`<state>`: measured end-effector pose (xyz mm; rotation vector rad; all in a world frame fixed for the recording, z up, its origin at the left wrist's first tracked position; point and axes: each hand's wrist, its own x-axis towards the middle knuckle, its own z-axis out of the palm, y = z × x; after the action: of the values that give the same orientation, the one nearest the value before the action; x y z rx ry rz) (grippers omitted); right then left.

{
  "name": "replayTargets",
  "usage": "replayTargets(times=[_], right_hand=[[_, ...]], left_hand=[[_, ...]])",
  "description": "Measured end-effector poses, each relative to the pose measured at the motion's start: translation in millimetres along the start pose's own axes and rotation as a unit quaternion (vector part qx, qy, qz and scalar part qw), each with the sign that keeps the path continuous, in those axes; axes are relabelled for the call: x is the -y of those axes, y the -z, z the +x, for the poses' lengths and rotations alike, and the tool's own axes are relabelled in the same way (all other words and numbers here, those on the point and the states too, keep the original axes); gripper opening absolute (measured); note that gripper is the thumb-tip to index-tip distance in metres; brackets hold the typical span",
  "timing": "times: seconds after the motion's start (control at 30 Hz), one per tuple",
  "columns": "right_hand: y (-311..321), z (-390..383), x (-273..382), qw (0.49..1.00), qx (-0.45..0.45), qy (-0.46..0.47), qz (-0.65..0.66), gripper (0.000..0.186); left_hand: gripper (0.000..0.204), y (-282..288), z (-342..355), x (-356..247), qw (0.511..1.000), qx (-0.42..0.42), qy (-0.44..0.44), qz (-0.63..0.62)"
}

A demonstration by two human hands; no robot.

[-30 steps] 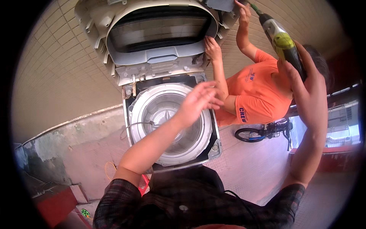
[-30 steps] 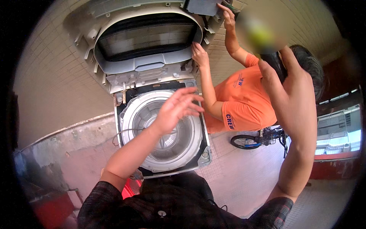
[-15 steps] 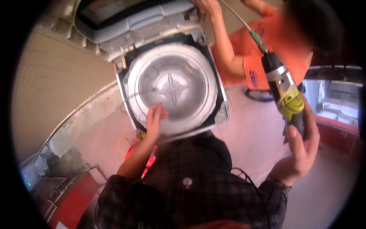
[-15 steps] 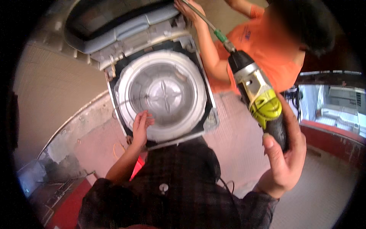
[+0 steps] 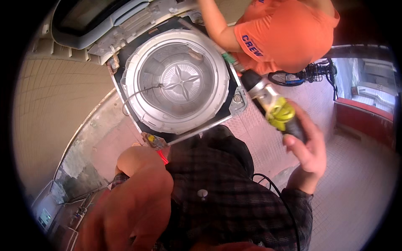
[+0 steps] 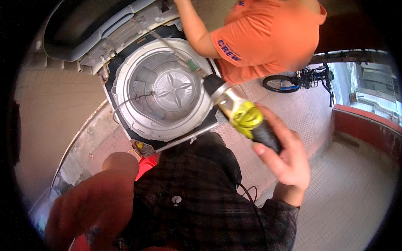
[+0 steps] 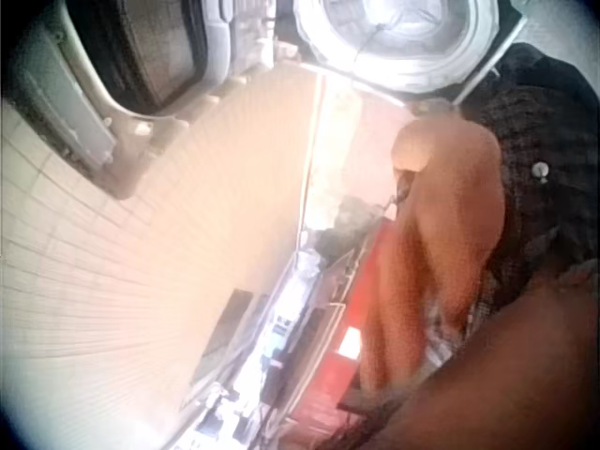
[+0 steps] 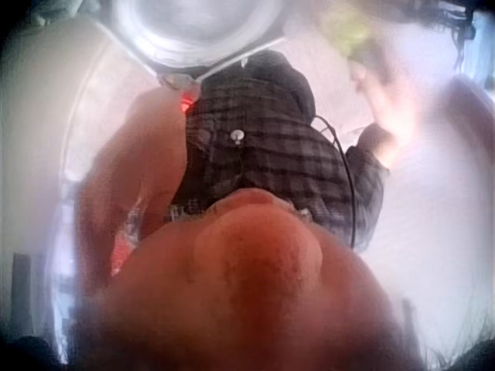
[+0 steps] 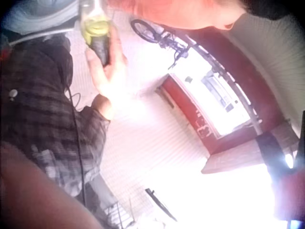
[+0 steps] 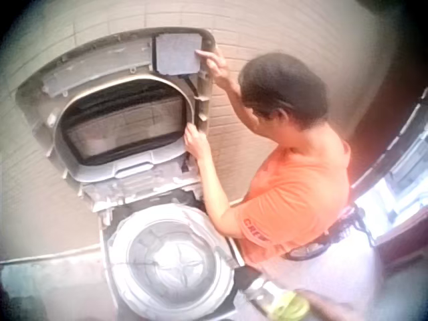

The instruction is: The person removes the control panel of a top-loading washing machine using a screwdriver, then uses a power drill to remove screws from the top lid. A second person assists by holding the lid. The person continues to remove screws and detach the lid.

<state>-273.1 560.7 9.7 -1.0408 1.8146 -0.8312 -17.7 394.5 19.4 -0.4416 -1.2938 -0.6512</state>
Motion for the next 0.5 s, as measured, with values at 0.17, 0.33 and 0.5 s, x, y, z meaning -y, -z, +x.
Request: replayTargets(times=[0.17,0.33,0.5], right_hand=[[-32,1,-64,0.994,0.104,0.019,-0.008,0.067],[-57,-5,-117,0.982,0.181,0.029,0.040,0.063],[-60,-32,-181,0.981,0.162,0.090,0.060,0.067]], left_hand=[[0.039,-30,-46,-20,0.943,-0.161,0.011,-0.290],[0.035,-64,-68,-37,0.941,-0.172,0.139,-0.254],[0.038,-103,-109,-36,0.896,-0.137,0.223,-0.359]])
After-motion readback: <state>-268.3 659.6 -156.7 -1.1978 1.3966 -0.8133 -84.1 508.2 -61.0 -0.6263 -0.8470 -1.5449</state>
